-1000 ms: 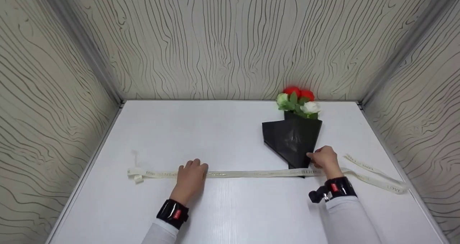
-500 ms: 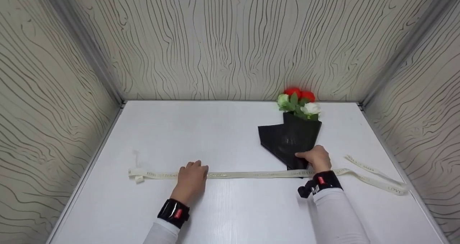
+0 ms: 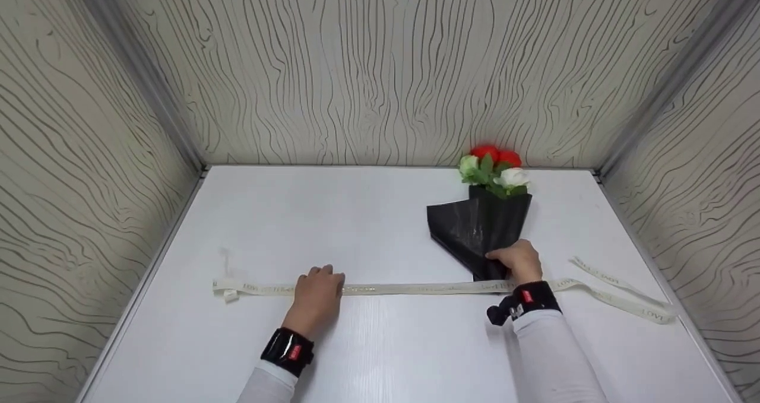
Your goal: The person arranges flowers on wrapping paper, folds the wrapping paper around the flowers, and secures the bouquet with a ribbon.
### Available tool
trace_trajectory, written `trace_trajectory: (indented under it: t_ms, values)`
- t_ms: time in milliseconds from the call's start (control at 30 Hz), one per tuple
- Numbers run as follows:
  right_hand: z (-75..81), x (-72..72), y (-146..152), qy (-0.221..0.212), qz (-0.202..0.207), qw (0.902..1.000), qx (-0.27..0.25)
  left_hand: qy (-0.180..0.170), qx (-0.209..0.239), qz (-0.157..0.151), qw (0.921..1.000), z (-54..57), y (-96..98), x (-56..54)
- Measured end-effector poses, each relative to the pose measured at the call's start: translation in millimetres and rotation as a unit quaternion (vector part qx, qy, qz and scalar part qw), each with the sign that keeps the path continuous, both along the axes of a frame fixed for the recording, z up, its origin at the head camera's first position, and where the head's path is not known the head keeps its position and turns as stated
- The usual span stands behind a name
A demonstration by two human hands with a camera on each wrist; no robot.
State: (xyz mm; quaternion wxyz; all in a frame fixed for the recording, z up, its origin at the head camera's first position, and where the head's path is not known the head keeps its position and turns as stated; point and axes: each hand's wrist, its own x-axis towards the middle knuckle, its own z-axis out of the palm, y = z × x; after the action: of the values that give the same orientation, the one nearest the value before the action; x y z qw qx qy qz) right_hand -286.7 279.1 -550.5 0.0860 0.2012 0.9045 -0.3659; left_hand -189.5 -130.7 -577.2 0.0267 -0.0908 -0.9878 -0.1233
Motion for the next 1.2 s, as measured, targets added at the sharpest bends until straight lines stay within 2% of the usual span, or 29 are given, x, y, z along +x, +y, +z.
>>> trace_trajectory:
  t_ms: [100, 200, 300, 467, 567, 633, 700, 900, 1100, 1200]
  values:
    - [-0.2, -0.7, -1.5, 0.018, -0.004, 0.9995, -0.023, -0.001, 0.005, -0.003, 1.0, 0.0, -0.4, 0.1]
    - [-2.4, -2.3, -2.6, 0.021, -0.017, 0.9963, -0.082, -0.002, 0.008, -0.005, 1.0, 0.0, -0.7, 0.3]
    - [-8.2, -4.0, -2.4, 0.014, -0.04, 0.9885, -0.145, 0.0, 0.011, -0.009, 0.9999, -0.8, -1.1, 0.2]
    - [-17.2, -3.1, -0.9, 0.018, -0.08, 0.9679, -0.237, 0.004, 0.005, -0.012, 0.9999, -1.5, -1.0, -0.3]
    - [-20.5, -1.6, -0.1, 0.01, -0.103, 0.9505, -0.293, 0.006, 0.002, -0.015, 0.9999, -1.0, -0.9, -1.1]
    - [-21.5, -1.0, 1.0, 0.003, -0.107, 0.9423, -0.317, 0.005, 0.003, -0.014, 0.9999, -0.4, -0.9, -1.6]
    - [-21.9, -0.5, 1.7, -0.003, -0.11, 0.9358, -0.335, 0.001, 0.005, -0.014, 0.9999, -0.3, -1.2, -2.1]
    - [-23.0, 1.2, 4.0, -0.004, -0.091, 0.9342, -0.345, -0.003, 0.009, -0.012, 0.9999, -1.2, -2.1, -1.7]
    - [-22.5, 6.0, 5.3, 0.006, -0.085, 0.9206, -0.381, -0.002, 0.011, -0.013, 0.9999, -3.4, -3.1, -2.1]
    - [-18.1, 7.8, 4.5, 0.01, -0.083, 0.9234, -0.375, -0.008, 0.011, -0.01, 0.9999, -2.8, -3.1, -2.3]
